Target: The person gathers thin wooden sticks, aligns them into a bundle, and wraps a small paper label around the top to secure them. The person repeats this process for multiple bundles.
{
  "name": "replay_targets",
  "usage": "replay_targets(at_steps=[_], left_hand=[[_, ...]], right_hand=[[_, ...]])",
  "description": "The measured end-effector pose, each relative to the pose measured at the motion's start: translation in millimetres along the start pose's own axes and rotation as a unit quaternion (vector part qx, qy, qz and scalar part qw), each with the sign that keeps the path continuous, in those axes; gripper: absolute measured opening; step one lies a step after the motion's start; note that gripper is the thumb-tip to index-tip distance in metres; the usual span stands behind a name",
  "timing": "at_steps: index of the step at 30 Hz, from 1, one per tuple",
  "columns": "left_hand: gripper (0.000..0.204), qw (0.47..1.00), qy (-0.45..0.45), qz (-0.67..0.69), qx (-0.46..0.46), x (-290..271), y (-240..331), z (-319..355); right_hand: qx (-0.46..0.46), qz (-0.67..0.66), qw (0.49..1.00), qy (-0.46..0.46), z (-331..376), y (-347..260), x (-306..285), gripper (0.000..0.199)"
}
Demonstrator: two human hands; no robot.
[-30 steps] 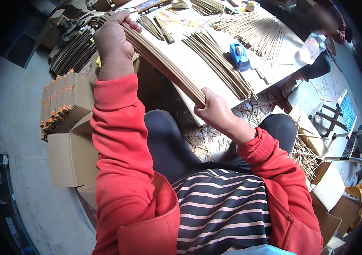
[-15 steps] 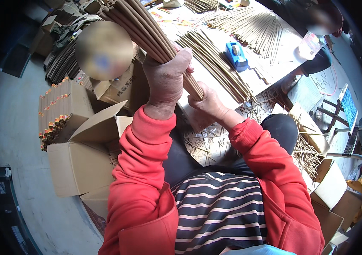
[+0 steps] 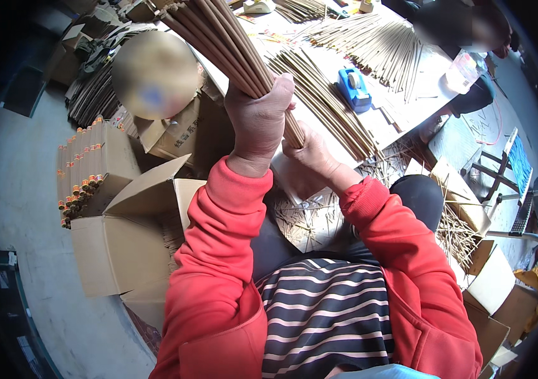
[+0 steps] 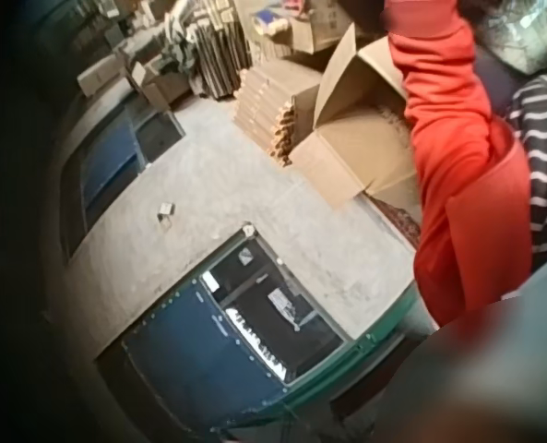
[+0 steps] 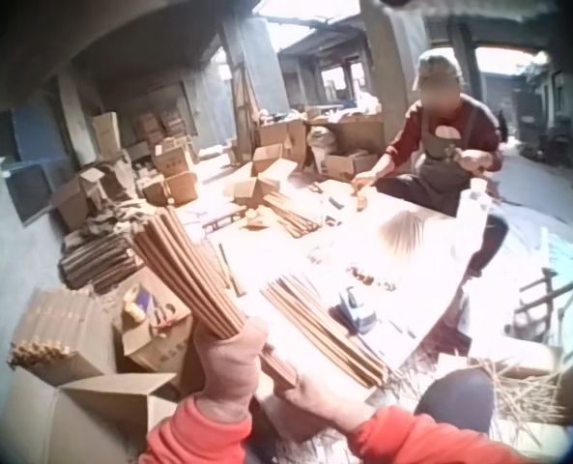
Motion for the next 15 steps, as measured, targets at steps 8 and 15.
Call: replay_targets(at_steps=[8, 15], left_hand=[[0.013, 0.964, -0.103, 0.175, -0.17, -17.9, 18.5, -1.3], [0.013, 0.971, -0.025, 0.161, -0.177, -22.8, 8.6, 0.6]], right_hand=[[0.2, -0.135, 0.963, -0.118, 0.7, -87.5, -14.4, 0.032], [0.104, 0.032, 0.992, -0.06, 8.7, -92.9, -20.0, 0.022]])
Point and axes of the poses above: each hand's wrist, its own z-axis away from the middle knuckle, its own x-axis out of the palm, y = z × x, the point moved 4 cm from there along -z, towards the middle knuckle, and after that the axes turned 14 degrees about -x, right-handed, at the moved point
